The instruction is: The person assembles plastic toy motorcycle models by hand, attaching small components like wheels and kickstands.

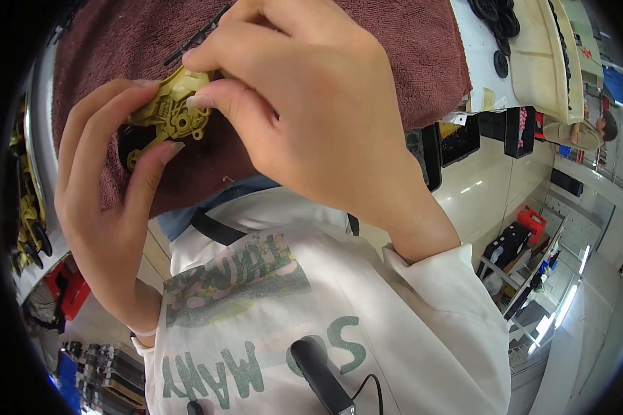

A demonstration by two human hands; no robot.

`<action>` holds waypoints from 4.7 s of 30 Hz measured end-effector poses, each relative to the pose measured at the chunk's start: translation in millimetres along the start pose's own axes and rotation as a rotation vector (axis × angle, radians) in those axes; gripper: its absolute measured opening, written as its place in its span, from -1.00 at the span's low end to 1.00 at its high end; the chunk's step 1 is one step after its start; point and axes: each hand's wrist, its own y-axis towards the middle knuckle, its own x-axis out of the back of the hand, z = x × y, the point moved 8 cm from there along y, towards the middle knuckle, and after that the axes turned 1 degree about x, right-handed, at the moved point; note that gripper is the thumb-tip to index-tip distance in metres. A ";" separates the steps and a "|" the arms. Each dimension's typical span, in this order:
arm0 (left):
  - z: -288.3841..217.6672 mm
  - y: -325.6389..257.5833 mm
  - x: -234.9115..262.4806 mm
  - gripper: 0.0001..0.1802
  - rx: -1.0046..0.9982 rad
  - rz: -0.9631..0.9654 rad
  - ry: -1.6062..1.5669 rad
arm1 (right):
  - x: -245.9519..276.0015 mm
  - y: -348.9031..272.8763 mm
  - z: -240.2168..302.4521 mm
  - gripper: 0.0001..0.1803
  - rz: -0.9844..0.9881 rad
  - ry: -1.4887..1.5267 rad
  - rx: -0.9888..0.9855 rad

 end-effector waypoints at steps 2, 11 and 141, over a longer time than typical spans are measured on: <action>1.3 0.8 -3.7 -0.60 -0.005 -0.008 -0.006 | 4.5 -0.3 -3.1 -0.68 -0.020 -0.050 0.033; 2.4 2.5 -0.7 -0.58 -0.004 -0.034 -0.063 | 1.1 3.7 -0.9 -0.68 -0.055 -0.235 0.207; -5.4 -45.5 5.9 -0.59 0.098 -0.317 -0.379 | -27.3 -29.9 26.7 -0.69 -0.188 0.066 0.407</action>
